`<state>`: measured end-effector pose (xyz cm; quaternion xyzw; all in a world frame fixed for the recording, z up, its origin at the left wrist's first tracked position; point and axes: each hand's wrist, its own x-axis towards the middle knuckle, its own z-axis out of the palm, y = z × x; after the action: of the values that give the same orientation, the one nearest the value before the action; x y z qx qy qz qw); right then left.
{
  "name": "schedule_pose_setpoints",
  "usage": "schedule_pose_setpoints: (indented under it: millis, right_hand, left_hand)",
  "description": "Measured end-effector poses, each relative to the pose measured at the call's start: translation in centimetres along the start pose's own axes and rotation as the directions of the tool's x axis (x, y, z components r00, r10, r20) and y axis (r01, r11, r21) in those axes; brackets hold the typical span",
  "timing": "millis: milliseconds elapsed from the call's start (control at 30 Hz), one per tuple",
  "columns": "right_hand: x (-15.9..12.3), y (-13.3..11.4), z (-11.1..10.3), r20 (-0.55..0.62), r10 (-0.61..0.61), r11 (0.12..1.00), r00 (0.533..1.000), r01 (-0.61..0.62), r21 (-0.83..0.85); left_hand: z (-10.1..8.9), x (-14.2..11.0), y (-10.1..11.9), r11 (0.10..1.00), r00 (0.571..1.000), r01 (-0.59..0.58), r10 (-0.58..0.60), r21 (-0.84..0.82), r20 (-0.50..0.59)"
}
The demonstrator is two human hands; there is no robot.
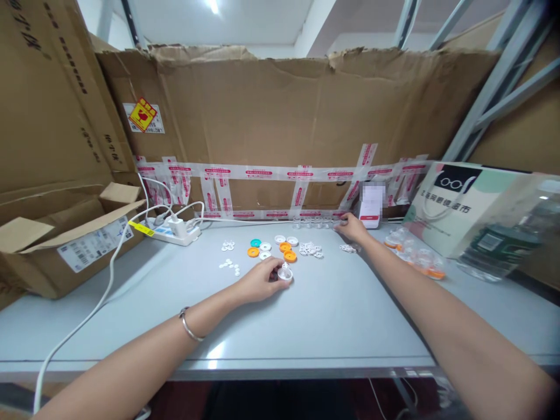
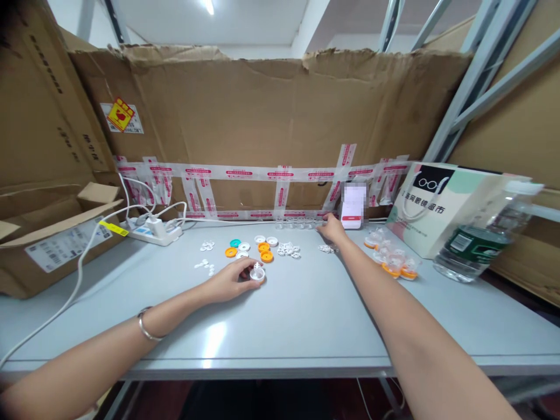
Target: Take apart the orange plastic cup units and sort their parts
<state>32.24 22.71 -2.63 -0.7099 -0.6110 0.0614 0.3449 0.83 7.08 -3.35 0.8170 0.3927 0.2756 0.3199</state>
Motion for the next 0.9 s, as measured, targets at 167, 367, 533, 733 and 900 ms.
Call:
schedule_pose_setpoints:
  millis: [167, 367, 533, 733, 900]
  right_hand:
    - [-1.4, -2.5, -1.0, -0.082, -0.05, 0.996, 0.995, 0.056, 0.07]
    - [-11.7, -8.5, -0.9, 0.231, -0.49, 0.854, 0.841, 0.41, 0.319]
    - [-16.9, -11.3, 0.1, 0.442, -0.614, 0.788, 0.654, 0.483, 0.381]
    - [-17.1, -11.2, 0.6, 0.423, -0.638, 0.766, 0.643, 0.475, 0.433]
    - [-17.4, -10.9, 1.1, 0.383, -0.638, 0.764, 0.669, 0.487, 0.423]
  left_hand:
    - [0.0, 0.1, -0.1, 0.992, 0.998, 0.068, -0.069, -0.106, -0.004]
    - [0.2, 0.3, -0.2, 0.985, 0.996, 0.082, -0.088, -0.149, -0.03]
    - [0.4, 0.4, -0.3, 0.99, 0.995, 0.074, -0.081, -0.119, -0.051]
    - [0.6, 0.8, -0.7, 0.998, 0.995, 0.052, -0.056, -0.042, -0.088]
    - [0.7, 1.0, -0.7, 0.998, 0.994, 0.054, -0.058, -0.045, -0.097]
